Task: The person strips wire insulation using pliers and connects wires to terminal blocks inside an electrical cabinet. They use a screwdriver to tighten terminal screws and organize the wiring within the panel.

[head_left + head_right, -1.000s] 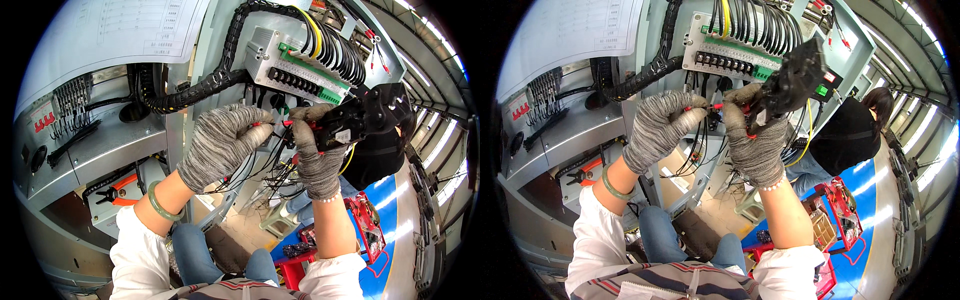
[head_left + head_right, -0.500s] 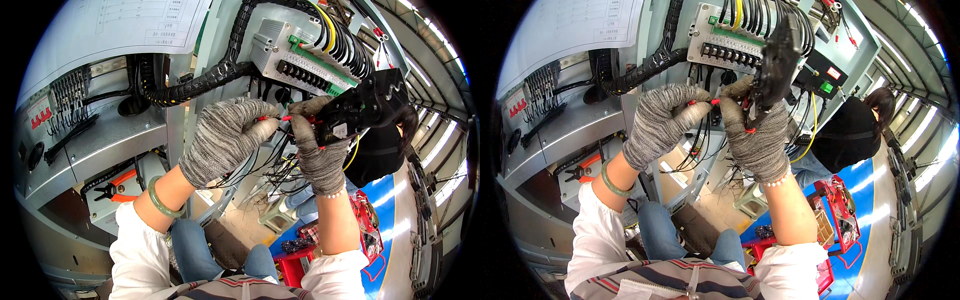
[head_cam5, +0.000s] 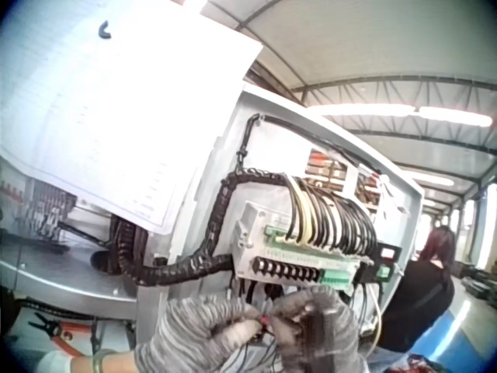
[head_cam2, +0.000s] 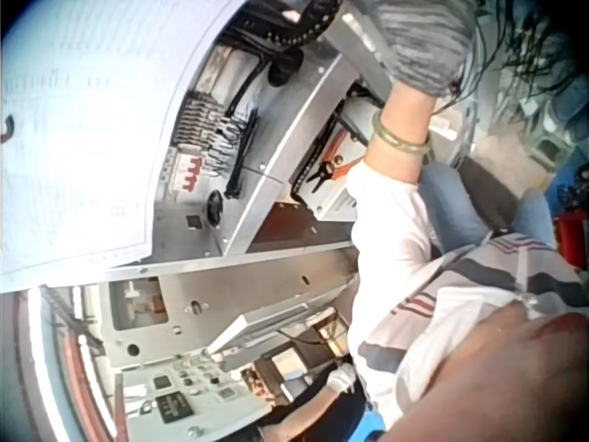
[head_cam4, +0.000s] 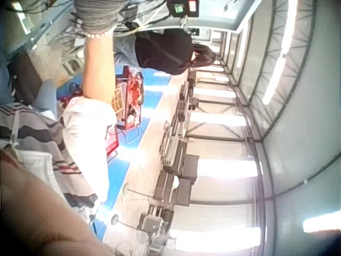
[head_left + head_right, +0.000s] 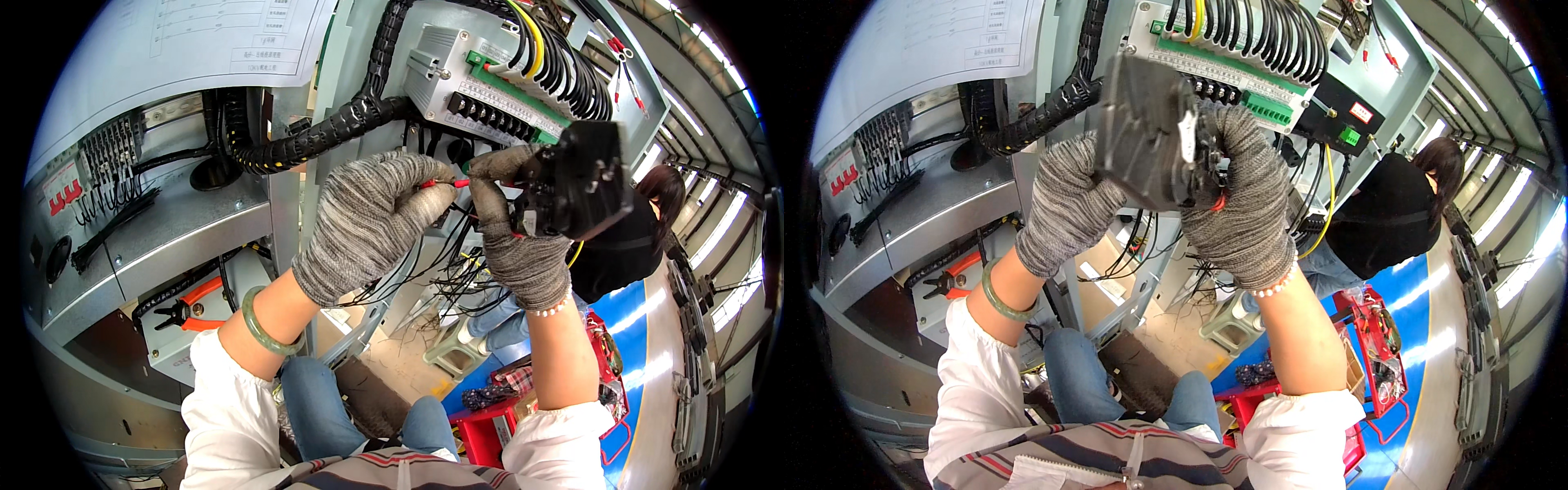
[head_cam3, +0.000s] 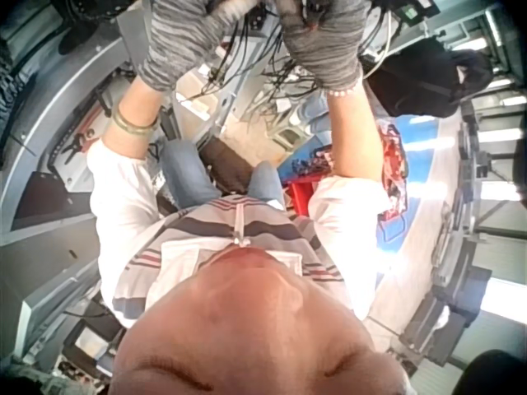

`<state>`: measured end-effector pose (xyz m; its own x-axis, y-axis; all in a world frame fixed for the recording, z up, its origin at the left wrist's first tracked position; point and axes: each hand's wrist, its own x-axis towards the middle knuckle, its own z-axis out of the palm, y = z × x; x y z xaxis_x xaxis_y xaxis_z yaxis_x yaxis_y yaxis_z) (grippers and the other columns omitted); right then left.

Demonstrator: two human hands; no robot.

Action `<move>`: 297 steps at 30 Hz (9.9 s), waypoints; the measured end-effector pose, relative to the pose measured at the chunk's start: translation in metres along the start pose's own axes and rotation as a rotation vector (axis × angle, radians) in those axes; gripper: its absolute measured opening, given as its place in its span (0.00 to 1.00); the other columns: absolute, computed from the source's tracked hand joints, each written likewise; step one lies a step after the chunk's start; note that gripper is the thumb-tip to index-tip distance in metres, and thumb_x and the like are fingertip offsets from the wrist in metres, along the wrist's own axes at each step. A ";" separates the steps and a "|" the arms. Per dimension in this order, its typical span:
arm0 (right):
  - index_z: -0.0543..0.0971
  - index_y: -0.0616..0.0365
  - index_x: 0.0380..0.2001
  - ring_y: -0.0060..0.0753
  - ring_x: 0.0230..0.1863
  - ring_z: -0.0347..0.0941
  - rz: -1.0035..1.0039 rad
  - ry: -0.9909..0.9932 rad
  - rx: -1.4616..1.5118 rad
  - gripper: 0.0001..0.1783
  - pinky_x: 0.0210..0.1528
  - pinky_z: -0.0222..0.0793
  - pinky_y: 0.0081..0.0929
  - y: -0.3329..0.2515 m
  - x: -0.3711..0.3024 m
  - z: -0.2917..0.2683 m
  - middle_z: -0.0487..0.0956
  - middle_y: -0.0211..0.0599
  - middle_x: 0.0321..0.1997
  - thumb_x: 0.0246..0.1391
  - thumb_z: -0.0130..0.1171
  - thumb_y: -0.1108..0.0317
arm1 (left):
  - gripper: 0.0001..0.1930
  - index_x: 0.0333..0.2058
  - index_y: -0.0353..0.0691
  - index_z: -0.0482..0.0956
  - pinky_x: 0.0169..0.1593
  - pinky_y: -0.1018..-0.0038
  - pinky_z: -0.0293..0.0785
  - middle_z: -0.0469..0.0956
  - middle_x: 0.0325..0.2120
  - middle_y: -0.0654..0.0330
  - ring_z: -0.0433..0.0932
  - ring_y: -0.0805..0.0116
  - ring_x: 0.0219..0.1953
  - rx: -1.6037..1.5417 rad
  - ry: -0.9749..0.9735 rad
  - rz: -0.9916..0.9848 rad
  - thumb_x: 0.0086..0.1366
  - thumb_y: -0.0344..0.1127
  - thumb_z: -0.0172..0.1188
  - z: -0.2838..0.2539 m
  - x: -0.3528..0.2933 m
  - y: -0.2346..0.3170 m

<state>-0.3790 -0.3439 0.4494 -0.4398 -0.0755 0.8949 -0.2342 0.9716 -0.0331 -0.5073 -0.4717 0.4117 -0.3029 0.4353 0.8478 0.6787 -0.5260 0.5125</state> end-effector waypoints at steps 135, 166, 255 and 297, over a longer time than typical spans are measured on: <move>0.64 0.67 0.54 0.40 0.48 0.70 0.638 -0.394 0.024 0.36 0.52 0.65 0.30 -0.045 -0.032 -0.076 0.73 0.49 0.44 0.38 0.59 0.69 | 0.13 0.41 0.42 0.81 0.33 0.83 0.69 0.79 0.28 0.67 0.71 0.81 0.26 -0.018 0.165 -0.109 0.56 0.37 0.64 0.003 -0.024 -0.013; 0.65 0.60 0.53 0.24 0.43 0.68 1.162 -0.289 0.595 0.28 0.48 0.66 0.25 -0.044 -0.222 -0.031 0.73 0.31 0.40 0.47 0.58 0.74 | 0.22 0.48 0.36 0.71 0.45 0.74 0.71 0.76 0.36 0.55 0.75 0.70 0.41 -1.235 -0.128 -1.243 0.65 0.49 0.50 0.123 -0.245 -0.041; 0.69 0.58 0.43 0.25 0.33 0.70 0.214 0.062 0.115 0.20 0.37 0.68 0.25 -0.012 -0.048 -0.041 0.73 0.32 0.32 0.43 0.57 0.80 | 0.09 0.31 0.46 0.81 0.28 0.70 0.70 0.75 0.21 0.60 0.75 0.63 0.25 0.844 -0.249 0.283 0.51 0.41 0.63 0.000 0.016 0.008; 0.75 0.59 0.33 0.25 0.34 0.71 0.023 -0.042 -0.040 0.11 0.39 0.68 0.24 -0.001 -0.006 -0.004 0.75 0.30 0.31 0.43 0.60 0.69 | 0.10 0.32 0.37 0.81 0.31 0.78 0.69 0.75 0.20 0.62 0.72 0.76 0.24 0.218 -0.188 0.096 0.53 0.36 0.66 -0.005 0.015 -0.013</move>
<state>-0.3729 -0.3437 0.4459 -0.4809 -0.0617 0.8746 -0.1892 0.9813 -0.0348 -0.5241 -0.4627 0.4184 -0.1150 0.5298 0.8403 0.8321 -0.4107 0.3728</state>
